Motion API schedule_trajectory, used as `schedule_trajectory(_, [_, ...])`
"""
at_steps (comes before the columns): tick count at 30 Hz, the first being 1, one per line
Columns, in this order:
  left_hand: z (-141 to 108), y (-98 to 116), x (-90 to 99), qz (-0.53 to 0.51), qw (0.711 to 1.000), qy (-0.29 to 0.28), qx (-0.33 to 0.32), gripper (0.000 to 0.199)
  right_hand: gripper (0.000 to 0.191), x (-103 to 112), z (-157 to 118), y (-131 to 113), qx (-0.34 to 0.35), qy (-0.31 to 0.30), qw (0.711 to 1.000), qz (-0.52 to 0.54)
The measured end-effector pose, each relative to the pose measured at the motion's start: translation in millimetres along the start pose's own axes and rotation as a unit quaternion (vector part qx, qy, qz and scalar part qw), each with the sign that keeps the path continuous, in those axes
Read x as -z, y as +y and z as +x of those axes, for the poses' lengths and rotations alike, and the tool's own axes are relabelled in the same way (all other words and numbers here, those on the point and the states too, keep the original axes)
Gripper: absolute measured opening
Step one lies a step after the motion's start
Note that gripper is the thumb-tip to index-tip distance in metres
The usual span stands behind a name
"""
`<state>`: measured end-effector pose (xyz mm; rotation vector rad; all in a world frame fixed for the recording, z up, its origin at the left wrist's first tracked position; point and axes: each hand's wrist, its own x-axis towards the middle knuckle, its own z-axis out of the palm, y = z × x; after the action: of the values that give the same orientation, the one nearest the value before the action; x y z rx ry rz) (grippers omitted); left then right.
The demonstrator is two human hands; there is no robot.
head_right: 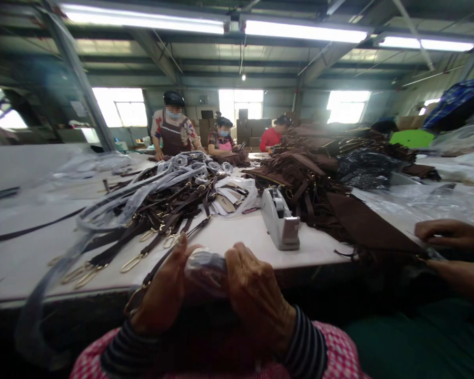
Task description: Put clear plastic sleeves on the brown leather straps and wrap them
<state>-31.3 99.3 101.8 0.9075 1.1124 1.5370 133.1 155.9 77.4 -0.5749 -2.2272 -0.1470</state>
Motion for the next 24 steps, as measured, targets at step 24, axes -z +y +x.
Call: schedule_trajectory(24, [84.8,-17.5,84.1,0.432,0.836,-0.259,-0.22,0.025,0.038,-43.9,46.3,93.4,0.071,-0.318,0.941,0.086])
